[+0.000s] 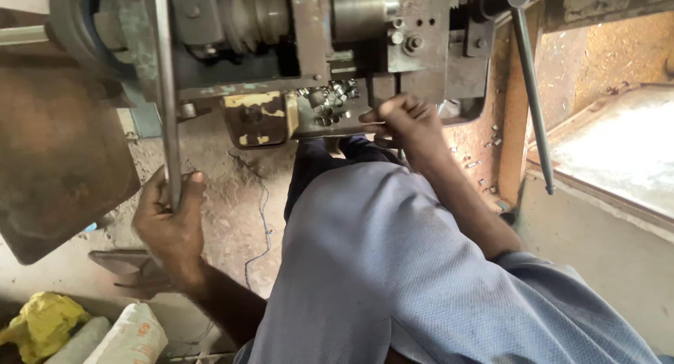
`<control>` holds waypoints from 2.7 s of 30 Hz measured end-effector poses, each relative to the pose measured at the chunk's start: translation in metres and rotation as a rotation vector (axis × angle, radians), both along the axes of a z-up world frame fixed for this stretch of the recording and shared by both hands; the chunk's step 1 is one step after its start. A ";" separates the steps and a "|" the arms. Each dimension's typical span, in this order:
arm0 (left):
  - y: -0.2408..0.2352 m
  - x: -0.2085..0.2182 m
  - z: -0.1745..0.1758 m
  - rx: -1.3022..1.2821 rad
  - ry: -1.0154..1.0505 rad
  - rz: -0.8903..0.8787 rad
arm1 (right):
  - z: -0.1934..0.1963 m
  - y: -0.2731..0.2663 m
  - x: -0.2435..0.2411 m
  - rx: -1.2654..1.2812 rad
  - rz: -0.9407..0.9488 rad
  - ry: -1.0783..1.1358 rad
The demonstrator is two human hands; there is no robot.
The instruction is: The person operates an industrial metal fabrication machine by turning a manual wheel and pulling a long lever to process metal rings.
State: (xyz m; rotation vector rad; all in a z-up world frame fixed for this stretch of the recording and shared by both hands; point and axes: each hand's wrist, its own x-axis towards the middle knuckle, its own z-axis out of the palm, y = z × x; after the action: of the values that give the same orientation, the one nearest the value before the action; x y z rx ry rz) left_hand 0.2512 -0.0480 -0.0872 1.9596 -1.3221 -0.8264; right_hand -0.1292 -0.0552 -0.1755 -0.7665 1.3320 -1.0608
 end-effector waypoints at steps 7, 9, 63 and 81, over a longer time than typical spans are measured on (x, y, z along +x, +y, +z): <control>0.004 0.004 -0.009 -0.115 0.036 0.006 | 0.036 0.004 -0.032 0.013 -0.277 -0.981; 0.005 0.001 -0.009 -0.134 0.055 0.011 | 0.043 0.007 -0.033 0.029 -0.261 -1.018; -0.019 0.049 -0.048 -0.820 0.736 0.823 | -0.147 0.110 -0.058 0.471 0.048 0.248; -0.037 0.077 -0.054 -0.793 0.535 0.792 | -0.230 0.102 -0.015 0.239 0.462 0.774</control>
State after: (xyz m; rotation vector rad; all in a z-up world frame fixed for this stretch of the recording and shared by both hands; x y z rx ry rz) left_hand 0.3285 -0.0851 -0.1407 1.2904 -0.3684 -0.3008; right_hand -0.1444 0.0466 -0.4054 -1.2924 1.7579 -0.2125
